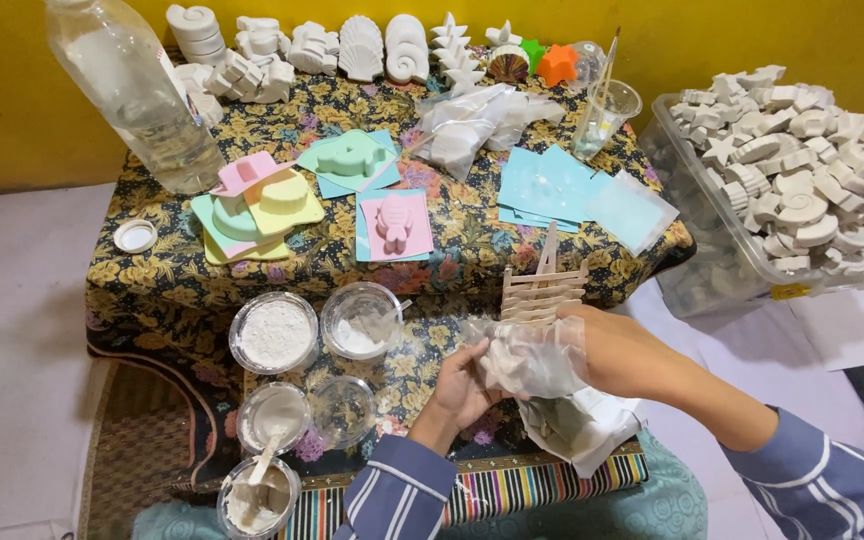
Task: The person is cleaning excess material and flashing from small plaster cast objects using their hands and a small scraper tool, then placing the finished items into a plastic bag.
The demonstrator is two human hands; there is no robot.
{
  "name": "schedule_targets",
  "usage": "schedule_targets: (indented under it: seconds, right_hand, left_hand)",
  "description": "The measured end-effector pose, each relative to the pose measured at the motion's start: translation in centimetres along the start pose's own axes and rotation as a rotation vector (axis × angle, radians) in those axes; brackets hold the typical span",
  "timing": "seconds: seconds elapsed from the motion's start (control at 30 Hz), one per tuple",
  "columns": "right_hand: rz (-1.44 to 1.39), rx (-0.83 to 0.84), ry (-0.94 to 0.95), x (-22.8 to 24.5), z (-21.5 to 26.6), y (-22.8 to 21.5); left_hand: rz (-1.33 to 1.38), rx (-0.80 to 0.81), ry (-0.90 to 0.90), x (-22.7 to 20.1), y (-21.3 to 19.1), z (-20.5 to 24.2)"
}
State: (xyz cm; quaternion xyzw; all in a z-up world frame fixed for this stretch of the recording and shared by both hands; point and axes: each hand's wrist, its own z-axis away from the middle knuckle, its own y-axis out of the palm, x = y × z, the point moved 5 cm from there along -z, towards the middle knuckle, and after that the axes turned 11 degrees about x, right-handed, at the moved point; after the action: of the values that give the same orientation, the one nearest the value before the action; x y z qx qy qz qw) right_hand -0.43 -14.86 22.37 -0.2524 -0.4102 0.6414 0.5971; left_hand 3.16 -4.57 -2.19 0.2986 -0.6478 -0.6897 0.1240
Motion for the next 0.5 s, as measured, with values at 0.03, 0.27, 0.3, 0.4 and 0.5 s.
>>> schedule_targets:
  seconds: [0.03, 0.27, 0.3, 0.4, 0.5]
  right_hand:
    - [-0.001, 0.001, 0.001, 0.0, -0.1, 0.0]
    - [-0.112, 0.049, -0.084, 1.3, -0.1, 0.0]
    - [-0.124, 0.045, -0.123, 2.5, 0.4, -0.6]
    - [-0.113, 0.024, -0.072, -1.4, -1.2, 2.3]
    - [0.122, -0.016, 0.067, 1.0, -0.2, 0.0]
  left_hand:
    - [0.001, 0.0, -0.001, 0.0, -0.2, 0.0]
    - [-0.039, 0.056, 0.018, -0.1, 0.1, 0.1]
    - [-0.029, 0.057, 0.037, -0.3, 0.8, 0.3]
    - [-0.035, 0.097, -0.015, 0.4, -1.4, -0.2]
    - [0.007, 0.043, -0.011, 0.8, -0.6, 0.6]
